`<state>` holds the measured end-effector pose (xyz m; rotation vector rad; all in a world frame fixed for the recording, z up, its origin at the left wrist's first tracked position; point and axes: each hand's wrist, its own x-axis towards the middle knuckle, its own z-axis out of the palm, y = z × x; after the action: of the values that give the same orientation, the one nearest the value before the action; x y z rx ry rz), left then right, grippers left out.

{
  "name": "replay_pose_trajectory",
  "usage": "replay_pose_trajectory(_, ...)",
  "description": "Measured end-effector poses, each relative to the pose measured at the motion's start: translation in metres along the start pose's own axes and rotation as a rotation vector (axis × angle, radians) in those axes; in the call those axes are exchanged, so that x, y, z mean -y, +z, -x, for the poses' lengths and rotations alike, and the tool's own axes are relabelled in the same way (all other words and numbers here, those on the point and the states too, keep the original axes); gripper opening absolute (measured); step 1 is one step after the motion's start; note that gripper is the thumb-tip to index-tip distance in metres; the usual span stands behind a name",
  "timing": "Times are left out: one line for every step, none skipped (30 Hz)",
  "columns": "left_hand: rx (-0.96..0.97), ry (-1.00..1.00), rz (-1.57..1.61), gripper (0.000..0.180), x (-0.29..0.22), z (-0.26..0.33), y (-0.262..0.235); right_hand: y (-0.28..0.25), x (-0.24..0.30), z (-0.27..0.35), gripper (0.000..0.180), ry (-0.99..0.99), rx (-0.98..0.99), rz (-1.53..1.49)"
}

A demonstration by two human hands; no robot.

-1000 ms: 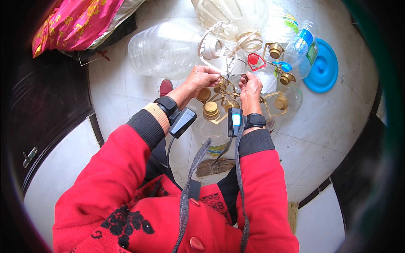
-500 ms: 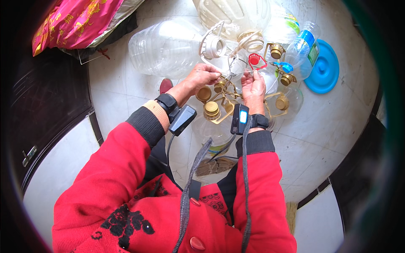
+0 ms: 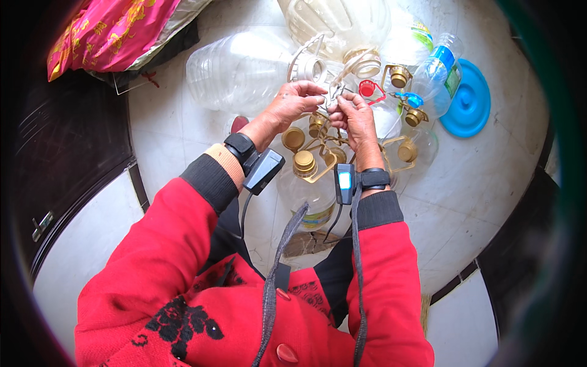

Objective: The person assembles a chandelier by attaching multiple plastic bottles to a metal frame, then moves the assembly outside. Afterward, they sweep the floor with a broom and dustpan, collecting debris into the dustpan.

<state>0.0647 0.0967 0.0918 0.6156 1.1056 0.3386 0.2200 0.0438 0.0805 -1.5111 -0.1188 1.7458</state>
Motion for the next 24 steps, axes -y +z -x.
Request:
replay_pose_trajectory(0.001,0.019,-0.045,0.017,-0.001,-0.001,0.002,0.001,0.000,0.000,0.012,0.036,0.009,0.052)
replay_pose_trajectory(0.007,0.059,-0.078,0.017,-0.002,-0.003,0.004,0.002,0.001,0.000,0.013,-0.021,0.034,0.102)
replay_pose_trajectory(0.013,0.102,-0.112,0.016,-0.002,-0.005,0.006,0.004,0.002,0.000,0.014,-0.058,0.042,0.166)
replay_pose_trajectory(0.016,0.160,-0.149,0.016,-0.003,-0.007,0.008,0.005,0.003,0.000,0.015,-0.110,0.026,0.228)
replay_pose_trajectory(0.010,0.170,-0.192,0.017,-0.004,-0.008,0.010,0.007,0.003,0.000,0.016,-0.128,0.037,0.295)
replay_pose_trajectory(0.000,0.172,-0.222,0.016,-0.005,-0.010,0.012,0.008,0.004,0.000,0.014,-0.125,0.065,0.318)
replay_pose_trajectory(-0.022,0.178,-0.258,0.016,-0.006,-0.012,0.014,0.008,0.004,0.001,0.014,-0.130,0.064,0.321)
replay_pose_trajectory(-0.043,0.184,-0.294,0.016,-0.006,-0.013,0.015,0.008,0.004,0.001,0.014,-0.110,0.086,0.327)
replay_pose_trajectory(-0.071,0.189,-0.280,0.015,-0.007,-0.013,0.016,0.008,0.005,0.002,0.015,-0.102,0.094,0.314)
replay_pose_trajectory(-0.083,0.201,-0.299,0.015,-0.007,-0.013,0.017,0.007,0.005,0.003,0.015,-0.075,0.108,0.307)
replay_pose_trajectory(-0.095,0.212,-0.318,0.014,-0.008,-0.013,0.018,0.006,0.005,0.005,0.016,-0.063,0.125,0.294)
replay_pose_trajectory(-0.118,0.221,-0.346,0.014,-0.008,-0.012,0.018,0.006,0.004,0.006,0.016,-0.059,0.122,0.326)
replay_pose_trajectory(-0.105,0.222,-0.361,0.014,-0.008,-0.011,0.019,0.006,0.004,0.007,0.016,-0.069,0.121,0.350)
replay_pose_trajectory(-0.103,0.220,-0.385,0.014,-0.008,-0.011,0.021,0.006,0.003,0.008,0.017,-0.079,0.100,0.381)
replay_pose_trajectory(-0.105,0.229,-0.411,0.014,-0.008,-0.011,0.022,0.007,0.003,0.009,0.015,-0.107,0.100,0.484)
replay_pose_trajectory(-0.101,0.203,-0.382,0.014,-0.009,-0.011,0.023,0.008,0.002,0.010,0.014,-0.128,0.102,0.482)
replay_pose_trajectory(-0.103,0.207,-0.358,0.014,-0.009,-0.012,0.024,0.008,0.002,0.010,0.015,-0.150,0.053,0.489)
replay_pose_trajectory(-0.104,0.207,-0.352,0.014,-0.009,-0.013,0.024,0.009,0.001,0.010,0.017,-0.156,0.015,0.502)
replay_pose_trajectory(-0.142,0.246,-0.290,0.015,-0.008,-0.015,0.024,0.008,0.001,0.010,0.018,-0.138,0.004,0.440)
replay_pose_trajectory(-0.177,0.279,-0.238,0.015,-0.008,-0.016,0.024,0.007,0.001,0.010,0.019,-0.119,-0.006,0.378)
replay_pose_trajectory(-0.200,0.339,-0.187,0.015,-0.006,-0.016,0.023,0.006,0.001,0.010,0.020,-0.092,-0.034,0.323)
replay_pose_trajectory(-0.180,0.292,-0.216,0.016,-0.004,-0.016,0.022,0.003,0.000,0.010,0.020,-0.076,-0.003,0.200)
replay_pose_trajectory(-0.149,0.268,-0.247,0.017,-0.001,-0.014,0.021,0.001,-0.001,0.011,0.019,-0.044,-0.002,0.137)
replay_pose_trajectory(-0.148,0.230,-0.287,0.018,0.003,-0.013,0.021,-0.003,-0.002,0.012,0.019,-0.033,0.005,0.062)
